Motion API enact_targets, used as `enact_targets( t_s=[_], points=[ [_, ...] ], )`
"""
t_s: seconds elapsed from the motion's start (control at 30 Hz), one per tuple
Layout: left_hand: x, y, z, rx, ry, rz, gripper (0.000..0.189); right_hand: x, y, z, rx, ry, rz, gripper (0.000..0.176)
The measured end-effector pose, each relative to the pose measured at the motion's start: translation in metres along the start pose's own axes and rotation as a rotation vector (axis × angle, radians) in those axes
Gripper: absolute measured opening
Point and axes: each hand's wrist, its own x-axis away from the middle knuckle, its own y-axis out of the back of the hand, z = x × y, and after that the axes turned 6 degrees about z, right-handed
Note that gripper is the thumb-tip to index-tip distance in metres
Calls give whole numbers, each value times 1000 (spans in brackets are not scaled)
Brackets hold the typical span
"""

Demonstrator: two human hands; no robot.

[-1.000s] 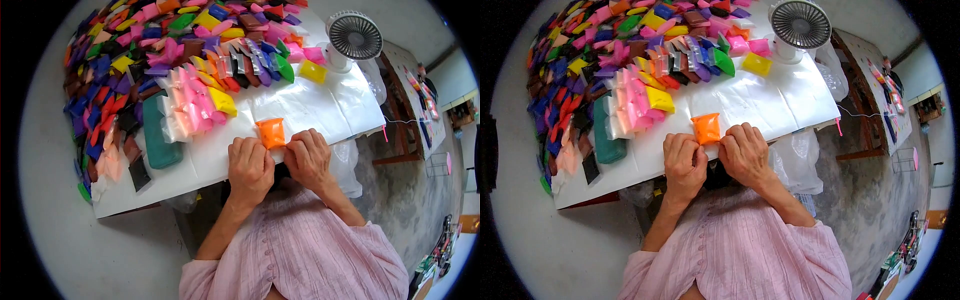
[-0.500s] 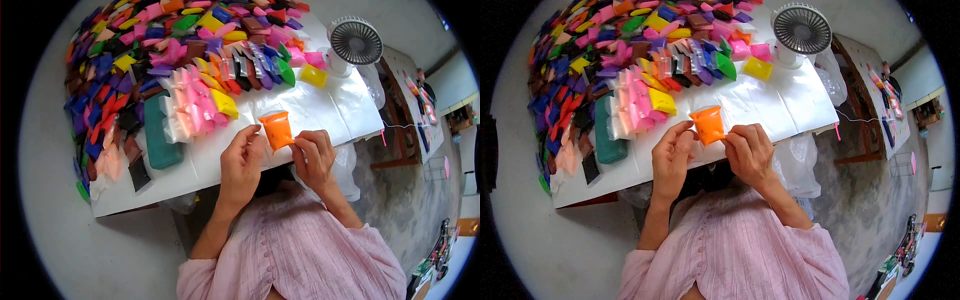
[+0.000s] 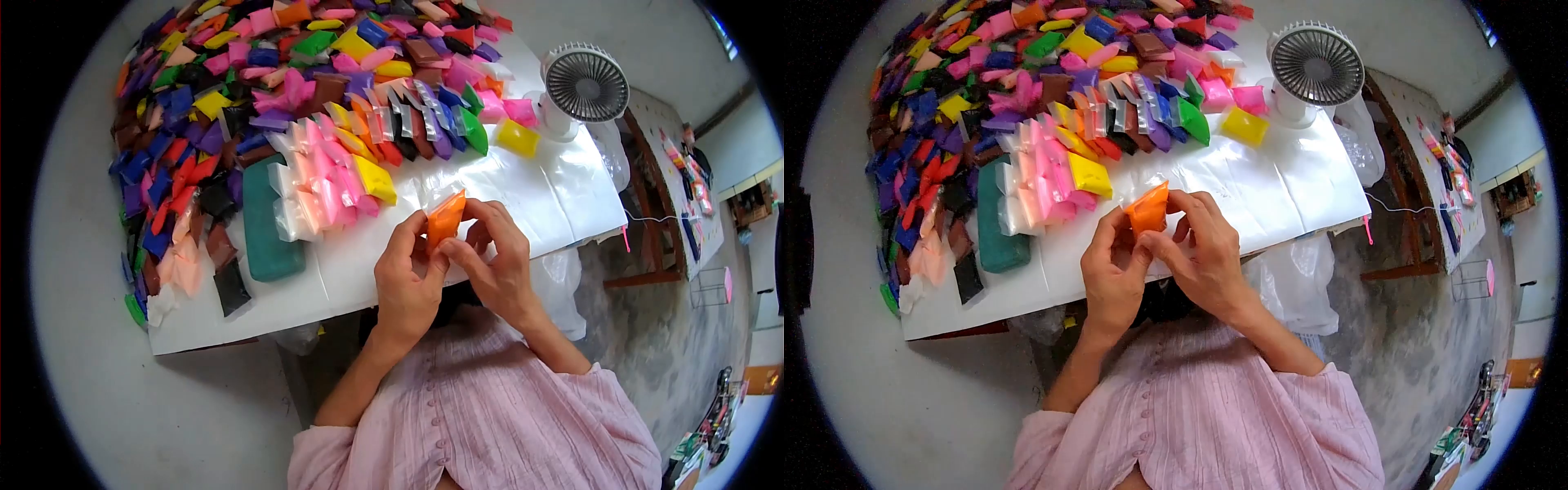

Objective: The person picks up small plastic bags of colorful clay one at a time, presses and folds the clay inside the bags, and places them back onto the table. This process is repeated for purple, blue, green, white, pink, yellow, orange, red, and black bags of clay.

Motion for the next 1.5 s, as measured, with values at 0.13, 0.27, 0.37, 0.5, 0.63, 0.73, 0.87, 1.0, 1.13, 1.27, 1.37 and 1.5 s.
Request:
enact_targets(
  t_s=[0.13, 0.27, 0.37, 0.5, 0.63, 0.73, 0.87, 1.0, 1.13, 1.27, 1.37, 1.5],
  points=[
    [0, 3, -4, -216, -138, -24, 42, -11, -5, 6, -29, -14, 34, 47],
    [0, 8, -12, -320, -193, -53, 40, -25, -7, -2, 22, 36, 114, 46],
    [4, 11, -13, -367, -183, -132, 32, -43, -9, -1, 78, 75, 99, 45],
    [9, 16, -8, -363, -163, -167, 25, -64, -19, -11, 101, 112, 174, 46],
    [10, 17, -7, -409, -206, -172, 19, -70, -36, -17, 198, 71, 248, 50],
    [10, 18, -6, -431, -234, -168, 16, -70, -38, -18, 273, 72, 248, 51],
    [11, 17, -3, -430, -247, -160, 14, -68, -35, -15, 293, 73, 254, 50],
    [12, 16, -4, -431, -216, -141, 13, -69, -41, -18, 344, 148, 233, 48],
    [10, 17, -2, -448, -283, -151, 13, -69, -40, -16, 285, 91, 204, 49],
    [10, 18, -3, -422, -277, -144, 13, -63, -34, -18, 177, -11, 201, 45],
    [10, 16, -2, -404, -259, -141, 13, -61, -37, -20, 161, 35, 202, 40],
    [12, 17, -3, -395, -220, -140, 14, -65, -40, -20, 243, 101, 165, 39]
  ],
)
